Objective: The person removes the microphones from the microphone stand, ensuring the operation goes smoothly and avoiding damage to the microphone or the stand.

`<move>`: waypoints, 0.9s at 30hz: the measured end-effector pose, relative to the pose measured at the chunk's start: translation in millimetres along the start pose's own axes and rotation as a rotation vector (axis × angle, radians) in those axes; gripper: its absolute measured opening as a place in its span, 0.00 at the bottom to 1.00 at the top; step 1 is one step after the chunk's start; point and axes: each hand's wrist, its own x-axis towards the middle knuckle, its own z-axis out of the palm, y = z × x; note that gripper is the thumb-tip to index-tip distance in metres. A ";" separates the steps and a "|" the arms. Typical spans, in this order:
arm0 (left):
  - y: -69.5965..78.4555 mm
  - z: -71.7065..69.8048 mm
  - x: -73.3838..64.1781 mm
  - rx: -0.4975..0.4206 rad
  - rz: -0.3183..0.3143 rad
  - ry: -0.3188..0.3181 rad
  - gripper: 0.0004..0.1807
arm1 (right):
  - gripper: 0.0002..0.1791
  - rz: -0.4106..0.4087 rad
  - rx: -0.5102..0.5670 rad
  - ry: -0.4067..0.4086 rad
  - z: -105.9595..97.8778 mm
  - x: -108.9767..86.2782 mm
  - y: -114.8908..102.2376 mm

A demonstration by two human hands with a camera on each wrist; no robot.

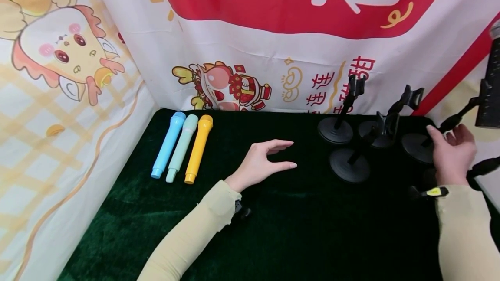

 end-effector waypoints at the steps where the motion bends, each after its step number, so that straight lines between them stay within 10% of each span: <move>1: -0.3 -0.1 0.2 0.000 0.001 0.002 0.29 | 0.44 -0.013 0.007 0.016 1.2 5.3 -0.6; 10: 0.1 -0.8 0.4 0.008 0.001 0.000 0.29 | 0.10 -0.206 -0.179 0.071 2.3 30.6 -7.0; 27: -2.6 -6.9 -0.6 0.014 0.009 0.008 0.29 | 0.11 -0.386 -0.355 0.160 16.5 18.2 -17.4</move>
